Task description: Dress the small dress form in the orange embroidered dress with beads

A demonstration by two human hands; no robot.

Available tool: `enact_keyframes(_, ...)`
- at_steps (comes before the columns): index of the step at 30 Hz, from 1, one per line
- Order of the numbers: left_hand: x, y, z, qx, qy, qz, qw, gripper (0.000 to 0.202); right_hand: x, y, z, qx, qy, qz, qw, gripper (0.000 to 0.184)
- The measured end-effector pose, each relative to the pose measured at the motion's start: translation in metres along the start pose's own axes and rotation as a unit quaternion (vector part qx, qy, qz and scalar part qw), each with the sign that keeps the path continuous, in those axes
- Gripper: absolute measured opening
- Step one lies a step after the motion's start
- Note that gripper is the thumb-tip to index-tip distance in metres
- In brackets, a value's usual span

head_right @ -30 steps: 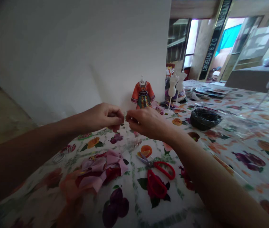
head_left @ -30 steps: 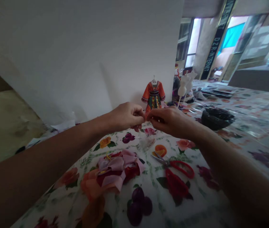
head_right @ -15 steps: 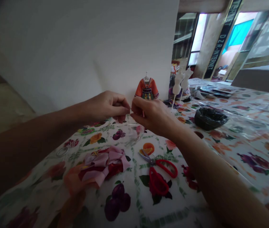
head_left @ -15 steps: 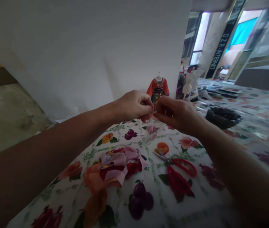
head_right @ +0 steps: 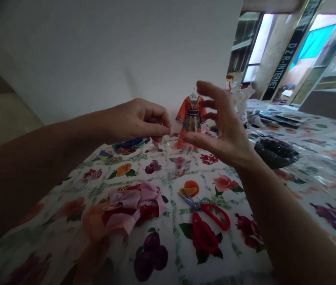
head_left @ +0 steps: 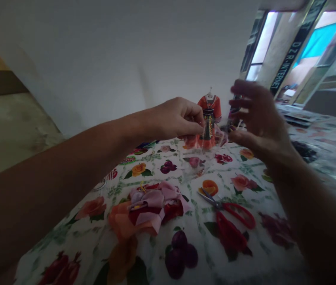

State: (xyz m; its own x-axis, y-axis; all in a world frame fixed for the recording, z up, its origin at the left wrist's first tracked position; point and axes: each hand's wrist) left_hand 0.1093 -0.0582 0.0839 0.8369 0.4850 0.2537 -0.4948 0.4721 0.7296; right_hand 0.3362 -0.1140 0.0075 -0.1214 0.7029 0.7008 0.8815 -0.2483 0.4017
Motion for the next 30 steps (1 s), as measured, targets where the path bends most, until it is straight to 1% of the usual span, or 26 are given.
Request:
enact_keyframes(1, 0.0, 0.003, -0.001, 0.009, -0.006, -0.009, 1.0, 0.006, 0.001, -0.001, 0.005, 0.04, -0.019, -0.025, 0.999, 0.076)
enact_keyframes(2, 0.0, 0.006, -0.001, 0.02, -0.012, -0.015, 1.0, 0.006, 0.003, -0.004, 0.01, 0.082, -0.046, -0.056, 0.994, 0.076)
enact_keyframes(3, 0.0, 0.008, -0.001, 0.033, -0.019, -0.021, 0.999, 0.006, 0.003, -0.008, 0.013, 0.118, -0.076, -0.083, 0.987, 0.071)
enact_keyframes(4, 0.0, 0.011, -0.002, 0.047, -0.025, -0.023, 0.998, 0.006, 0.004, -0.012, 0.016, 0.14, -0.102, -0.099, 0.98, 0.059)
enact_keyframes(5, 0.0, 0.013, -0.003, 0.059, -0.032, -0.017, 0.998, 0.005, 0.004, -0.016, 0.018, 0.156, -0.119, -0.095, 0.976, 0.044)
enact_keyframes(7, -0.001, 0.015, -0.006, 0.066, -0.048, 0.021, 0.996, 0.002, 0.004, -0.024, 0.019, 0.172, -0.129, -0.05, 0.975, 0.019)
enact_keyframes(8, -0.003, 0.015, -0.008, 0.055, -0.054, 0.048, 0.996, 0.008, 0.004, -0.026, 0.018, 0.175, -0.127, -0.022, 0.976, 0.012)
enact_keyframes(9, -0.004, 0.015, -0.012, 0.031, -0.059, 0.073, 0.995, 0.015, 0.004, -0.028, 0.016, 0.175, -0.124, 0.003, 0.977, 0.009)
enact_keyframes(11, -0.007, 0.01, -0.021, -0.041, -0.059, 0.104, 0.992, 0.029, 0.004, -0.029, 0.011, 0.171, -0.12, 0.044, 0.977, 0.007)
enact_keyframes(13, -0.01, 0.001, -0.032, -0.104, -0.05, 0.112, 0.987, 0.034, 0.005, -0.028, 0.008, 0.167, -0.114, 0.075, 0.977, 0.006)
enact_keyframes(14, -0.011, -0.003, -0.037, -0.11, -0.05, 0.12, 0.985, 0.029, 0.005, -0.028, 0.007, 0.166, -0.113, 0.082, 0.976, 0.005)
enact_keyframes(16, -0.013, -0.01, -0.044, -0.098, -0.05, 0.15, 0.982, 0.012, 0.005, -0.027, 0.008, 0.163, -0.116, 0.086, 0.976, 0.003)
enact_keyframes(17, -0.013, -0.013, -0.046, -0.09, -0.05, 0.165, 0.981, 0.006, 0.005, -0.027, 0.008, 0.164, -0.118, 0.087, 0.975, 0.005)
enact_keyframes(19, -0.014, -0.013, -0.046, -0.089, -0.043, 0.183, 0.978, 0.01, 0.004, -0.028, 0.009, 0.166, -0.117, 0.096, 0.975, 0.014)
enact_keyframes(22, -0.019, -0.008, -0.041, -0.117, -0.03, 0.174, 0.977, 0.018, 0.003, -0.031, 0.007, 0.137, -0.104, 0.122, 0.978, 0.021)
enact_keyframes(25, -0.027, -0.002, -0.041, -0.164, -0.006, 0.154, 0.974, 0.021, 0.002, -0.032, 0.003, 0.1, -0.131, 0.134, 0.977, 0.017)
enact_keyframes(28, -0.039, 0.002, -0.049, -0.226, 0.034, 0.152, 0.962, 0.021, 0.003, -0.034, 0.001, 0.128, -0.163, 0.145, 0.967, 0.015)
enact_keyframes(30, -0.047, 0.002, -0.057, -0.286, 0.053, 0.158, 0.944, 0.022, 0.002, -0.036, -0.001, 0.153, -0.169, 0.147, 0.963, 0.016)
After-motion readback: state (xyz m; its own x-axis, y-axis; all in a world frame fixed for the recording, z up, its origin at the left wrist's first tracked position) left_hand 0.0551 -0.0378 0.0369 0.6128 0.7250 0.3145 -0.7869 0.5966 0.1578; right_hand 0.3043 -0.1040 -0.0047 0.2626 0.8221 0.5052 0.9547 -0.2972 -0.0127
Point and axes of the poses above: each hand's wrist, its own x-axis towards the middle knuckle, its own y-axis out of the back of the hand, z = x × y, and after that the axes turned 7 degrees about -y, right-handed
